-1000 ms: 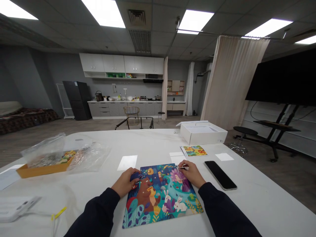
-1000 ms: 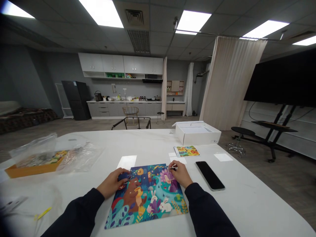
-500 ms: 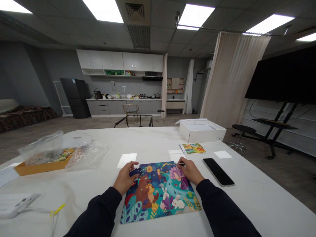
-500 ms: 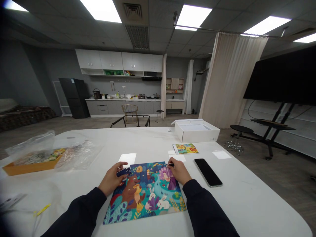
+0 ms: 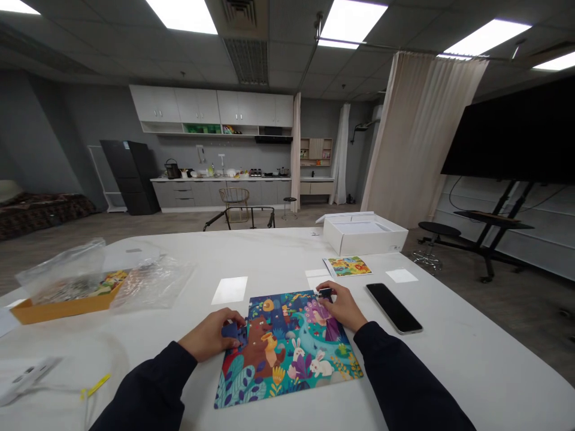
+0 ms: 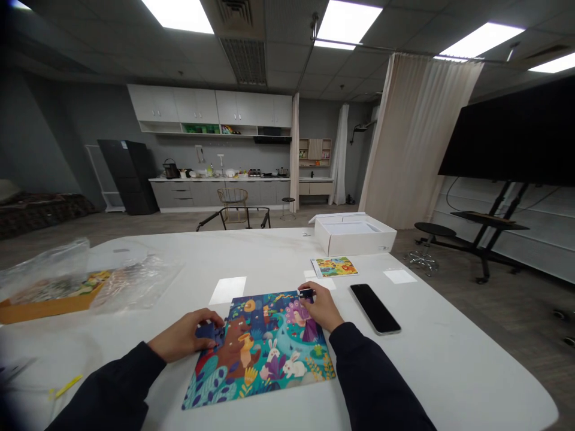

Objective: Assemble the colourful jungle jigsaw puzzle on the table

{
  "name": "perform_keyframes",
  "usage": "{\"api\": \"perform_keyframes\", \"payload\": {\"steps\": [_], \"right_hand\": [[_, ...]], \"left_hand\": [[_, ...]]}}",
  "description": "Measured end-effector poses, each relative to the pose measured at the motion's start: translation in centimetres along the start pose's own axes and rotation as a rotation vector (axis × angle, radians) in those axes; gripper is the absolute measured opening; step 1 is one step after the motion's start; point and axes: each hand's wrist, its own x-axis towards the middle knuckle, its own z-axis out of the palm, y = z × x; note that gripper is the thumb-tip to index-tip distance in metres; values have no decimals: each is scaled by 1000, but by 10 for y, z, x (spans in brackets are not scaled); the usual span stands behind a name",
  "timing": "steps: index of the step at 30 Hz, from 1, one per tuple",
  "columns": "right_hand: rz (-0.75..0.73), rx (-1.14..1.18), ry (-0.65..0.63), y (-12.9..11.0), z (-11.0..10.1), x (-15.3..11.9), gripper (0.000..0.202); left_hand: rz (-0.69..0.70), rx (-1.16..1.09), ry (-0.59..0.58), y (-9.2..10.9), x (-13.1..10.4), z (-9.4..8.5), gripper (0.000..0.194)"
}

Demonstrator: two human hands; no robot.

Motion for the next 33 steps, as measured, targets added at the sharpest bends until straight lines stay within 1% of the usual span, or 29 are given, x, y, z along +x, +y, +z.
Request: {"api": "perform_keyframes", "payload": {"steps": [2, 4, 8, 10, 12, 14, 16, 18, 21, 23, 24, 26, 29, 33], "right_hand": [[-4, 14, -37, -4, 0, -2, 27], [-9, 19, -55, -7, -1, -2, 30], [2, 11, -53, -6, -1, -2, 32], [17, 14, -49, -6, -1, -2, 33], [35, 31, -45, -6, -1, -1, 34], [48, 70, -36, -4, -1, -1, 35], [54, 152, -5, -2, 0, 1, 37], [70, 261, 33, 2, 1, 2, 38], [150, 383, 42, 6, 2, 5, 37], [197, 419, 47, 8, 3, 7, 38], [211, 437, 53, 8, 3, 7, 38], [238, 486, 55, 9, 3, 7, 41], [277, 569, 59, 11, 4, 7, 45], [281, 620, 140, 18, 4, 7, 49]], "left_hand": [[-2, -28, 7, 2, 0, 1, 38], [-12, -88, 12, 2, 0, 2, 40], [-42, -177, 44, 1, -1, 4, 59], [-51, -211, 44, 4, -2, 3, 64], [-51, -246, -6, 10, -3, 1, 59], [-45, -285, -82, 17, -4, -2, 47], [-46, -334, -98, 23, -5, -6, 36], [-53, -397, -48, 28, -5, -9, 30], [-25, -492, 105, 31, -5, -10, 33], [26, -523, 193, 31, -3, -7, 33], [49, -534, 215, 32, -2, -4, 33], [80, -565, 223, 32, 0, 4, 32], [95, -621, 201, 32, 3, 19, 33], [90, -678, 90, 36, 4, 34, 39]]}}
